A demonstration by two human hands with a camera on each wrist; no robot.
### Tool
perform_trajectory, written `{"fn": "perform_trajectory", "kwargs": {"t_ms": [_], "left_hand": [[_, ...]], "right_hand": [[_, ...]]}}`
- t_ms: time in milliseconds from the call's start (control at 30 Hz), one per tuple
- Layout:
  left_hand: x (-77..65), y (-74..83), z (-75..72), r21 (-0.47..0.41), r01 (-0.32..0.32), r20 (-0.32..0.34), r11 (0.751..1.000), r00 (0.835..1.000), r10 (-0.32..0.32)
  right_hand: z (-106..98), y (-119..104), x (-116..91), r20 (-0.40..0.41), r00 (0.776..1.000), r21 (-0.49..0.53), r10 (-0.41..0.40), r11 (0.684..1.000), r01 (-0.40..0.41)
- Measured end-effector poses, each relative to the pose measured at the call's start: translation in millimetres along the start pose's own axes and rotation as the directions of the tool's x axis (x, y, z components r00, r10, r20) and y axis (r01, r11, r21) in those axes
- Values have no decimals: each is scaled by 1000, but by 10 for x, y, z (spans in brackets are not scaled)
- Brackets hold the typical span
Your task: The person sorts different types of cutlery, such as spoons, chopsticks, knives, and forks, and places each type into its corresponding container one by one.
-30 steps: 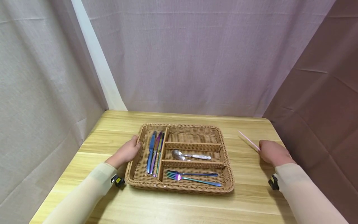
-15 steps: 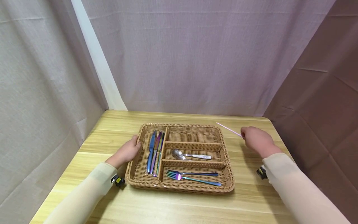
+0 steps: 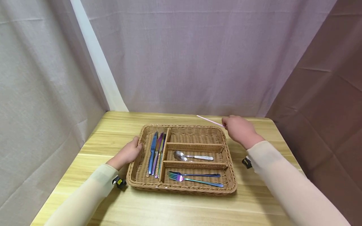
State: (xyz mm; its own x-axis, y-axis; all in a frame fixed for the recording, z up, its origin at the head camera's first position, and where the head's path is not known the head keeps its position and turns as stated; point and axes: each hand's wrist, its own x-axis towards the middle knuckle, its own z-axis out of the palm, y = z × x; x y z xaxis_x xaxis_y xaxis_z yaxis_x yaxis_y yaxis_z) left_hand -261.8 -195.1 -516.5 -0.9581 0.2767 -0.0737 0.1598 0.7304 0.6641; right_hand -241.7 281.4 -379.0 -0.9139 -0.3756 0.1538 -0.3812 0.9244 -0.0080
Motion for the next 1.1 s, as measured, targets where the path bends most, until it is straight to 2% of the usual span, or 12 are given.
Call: {"fn": "perform_trajectory", "kwargs": {"t_ms": [233, 567, 867, 1100], "left_hand": [[-11, -20, -30, -12, 12, 7, 1000, 1000, -12], [-28, -38, -42, -25, 17, 11, 1000, 1000, -17], [-49, -38, -63, -17, 16, 9, 1000, 1000, -16], [-53, -33, -69, -28, 24, 8, 999, 1000, -23]], "right_hand": [[4, -305, 221, -3, 1000, 5, -19, 1000, 19], [124, -556, 606, 70, 997, 27, -39, 999, 37], [257, -730, 794, 115, 993, 35, -24, 999, 20], [398, -854, 878, 157, 987, -4, -29, 1000, 30]]}}
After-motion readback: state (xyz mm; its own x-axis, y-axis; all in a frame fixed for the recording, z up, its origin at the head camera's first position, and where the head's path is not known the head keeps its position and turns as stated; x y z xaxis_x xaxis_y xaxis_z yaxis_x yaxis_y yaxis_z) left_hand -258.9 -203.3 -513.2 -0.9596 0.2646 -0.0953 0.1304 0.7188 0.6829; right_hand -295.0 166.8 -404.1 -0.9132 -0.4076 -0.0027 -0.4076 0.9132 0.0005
